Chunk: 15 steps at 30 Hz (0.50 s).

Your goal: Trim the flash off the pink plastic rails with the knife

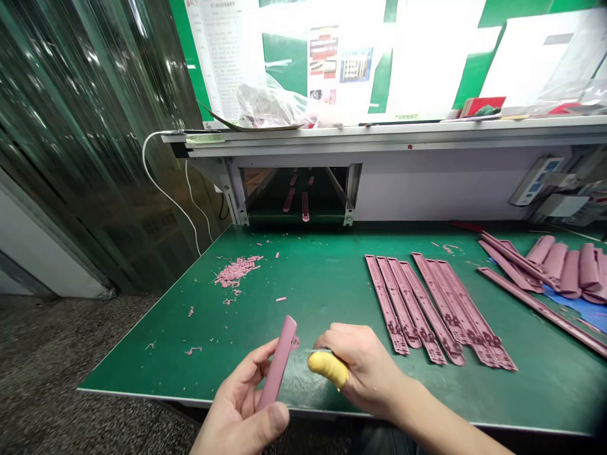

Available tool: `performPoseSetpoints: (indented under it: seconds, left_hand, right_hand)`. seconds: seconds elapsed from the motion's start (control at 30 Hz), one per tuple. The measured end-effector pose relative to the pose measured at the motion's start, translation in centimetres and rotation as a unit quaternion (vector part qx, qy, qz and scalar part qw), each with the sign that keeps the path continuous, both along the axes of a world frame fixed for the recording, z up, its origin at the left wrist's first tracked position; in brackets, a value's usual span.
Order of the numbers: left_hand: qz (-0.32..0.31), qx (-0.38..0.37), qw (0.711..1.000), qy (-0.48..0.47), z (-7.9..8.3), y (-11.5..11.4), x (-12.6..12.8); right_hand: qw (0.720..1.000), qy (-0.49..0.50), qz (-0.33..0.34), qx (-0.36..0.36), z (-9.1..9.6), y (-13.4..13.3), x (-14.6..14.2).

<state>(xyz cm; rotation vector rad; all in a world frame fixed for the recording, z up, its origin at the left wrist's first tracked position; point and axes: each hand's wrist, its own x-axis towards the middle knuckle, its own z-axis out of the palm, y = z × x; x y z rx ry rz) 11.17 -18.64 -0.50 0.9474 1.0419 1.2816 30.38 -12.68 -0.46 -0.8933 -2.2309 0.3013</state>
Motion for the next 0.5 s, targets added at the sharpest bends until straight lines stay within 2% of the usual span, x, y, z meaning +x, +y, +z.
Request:
performPoseSetpoints:
  seconds: [0.07, 0.17, 0.27, 0.37, 0.5]
  left_hand:
    - [0.003, -0.023, 0.999, -0.023, -0.4, 0.0, 0.1]
    - [0.023, -0.099, 0.995, -0.025, -1.2, 0.0, 0.4]
    - [0.038, -0.148, 0.987, -0.047, -1.9, -0.2, 0.9]
    - [0.03, -0.164, 0.982, -0.084, -2.4, -0.6, 1.2]
    - [0.038, -0.158, 0.971, -0.175, -2.1, -0.8, 1.5]
  right_hand:
    - [0.997, 0.053, -0.023, -0.052, -0.2, -0.3, -0.1]
    - [0.994, 0.064, -0.059, -0.072, -0.7, -0.3, -0.5]
    - [0.996, 0.039, -0.052, -0.057, -1.0, -0.1, -1.2]
    - [0.997, -0.017, -0.059, -0.036, -1.0, 0.0, -1.9]
    - [0.991, -0.109, -0.08, 0.003, -0.7, 0.0, -2.3]
